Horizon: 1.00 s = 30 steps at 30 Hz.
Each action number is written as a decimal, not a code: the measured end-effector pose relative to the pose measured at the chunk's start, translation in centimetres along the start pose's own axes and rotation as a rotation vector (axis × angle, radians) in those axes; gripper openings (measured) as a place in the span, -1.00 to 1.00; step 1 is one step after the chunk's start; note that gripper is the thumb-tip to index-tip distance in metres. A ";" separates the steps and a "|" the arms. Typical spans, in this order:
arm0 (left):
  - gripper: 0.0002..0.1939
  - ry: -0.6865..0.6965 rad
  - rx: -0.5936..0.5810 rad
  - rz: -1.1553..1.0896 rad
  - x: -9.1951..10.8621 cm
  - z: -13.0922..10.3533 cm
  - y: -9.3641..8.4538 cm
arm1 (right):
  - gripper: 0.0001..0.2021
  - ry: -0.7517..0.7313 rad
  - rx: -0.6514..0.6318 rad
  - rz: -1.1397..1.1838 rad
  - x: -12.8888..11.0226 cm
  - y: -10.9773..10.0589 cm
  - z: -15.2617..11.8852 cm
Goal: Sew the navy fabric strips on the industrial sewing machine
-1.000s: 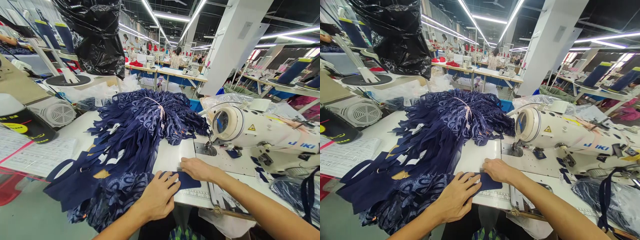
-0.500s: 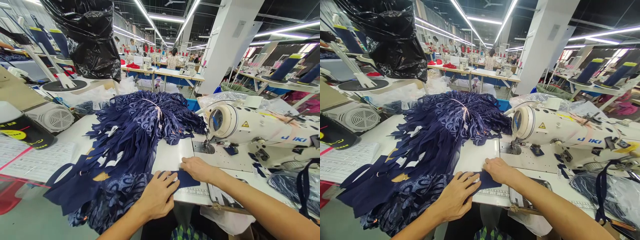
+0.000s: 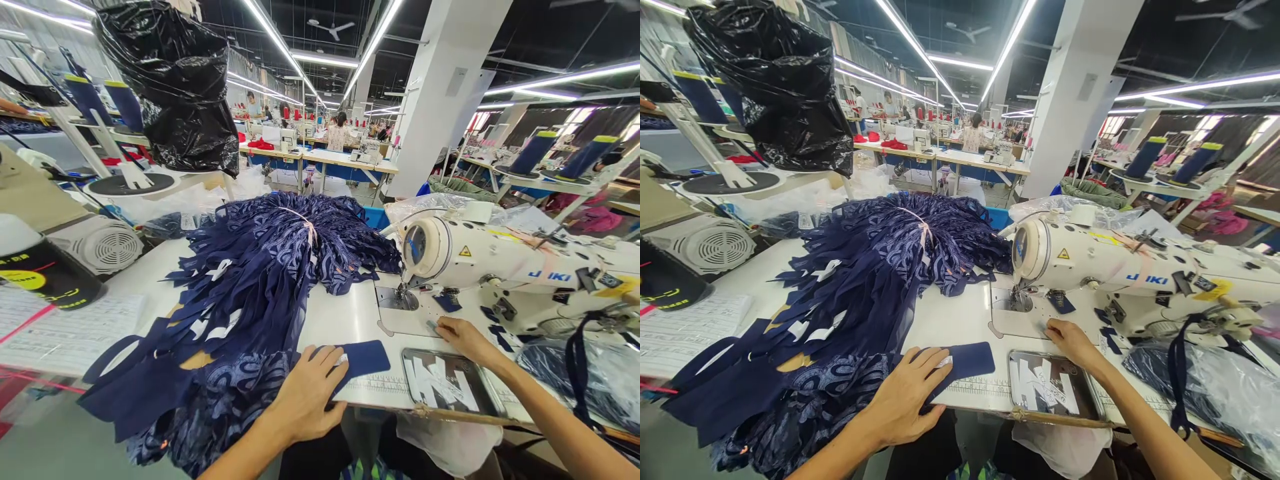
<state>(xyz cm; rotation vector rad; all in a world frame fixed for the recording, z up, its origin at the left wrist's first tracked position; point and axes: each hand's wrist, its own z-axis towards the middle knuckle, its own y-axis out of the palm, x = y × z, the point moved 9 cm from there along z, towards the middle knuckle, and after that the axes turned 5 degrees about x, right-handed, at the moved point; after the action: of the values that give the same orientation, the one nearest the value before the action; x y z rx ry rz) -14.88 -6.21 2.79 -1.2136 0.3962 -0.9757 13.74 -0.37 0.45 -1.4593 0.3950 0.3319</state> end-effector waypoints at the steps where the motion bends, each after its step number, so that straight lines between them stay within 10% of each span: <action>1: -0.58 0.003 0.005 0.010 0.0 0.0 0.0 | -0.77 0.044 0.006 0.023 0.8 -0.1 -0.1; 14: -0.65 0.019 0.008 -0.080 0.0 -0.4 0.1 | -0.63 0.194 0.217 -0.348 2.3 -1.8 -1.5; 19: -0.88 -0.001 0.135 -0.215 -0.3 -0.7 -0.7 | -0.72 0.027 0.329 -0.251 -2.7 -1.9 -3.7; 26: -0.74 -0.588 0.481 -0.863 -5.2 0.1 -1.2 | -0.85 -0.184 0.548 0.290 -12.3 -1.1 -10.6; 30: -0.70 -0.689 0.573 -1.251 -5.2 2.2 -0.5 | -0.89 -0.206 0.528 0.479 -16.0 1.1 -10.0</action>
<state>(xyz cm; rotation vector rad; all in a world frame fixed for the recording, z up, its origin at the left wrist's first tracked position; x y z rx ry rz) -16.43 -0.73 2.84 -1.1067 -1.2613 -1.4435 -1.58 -9.89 6.05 -0.7939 0.6116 0.6974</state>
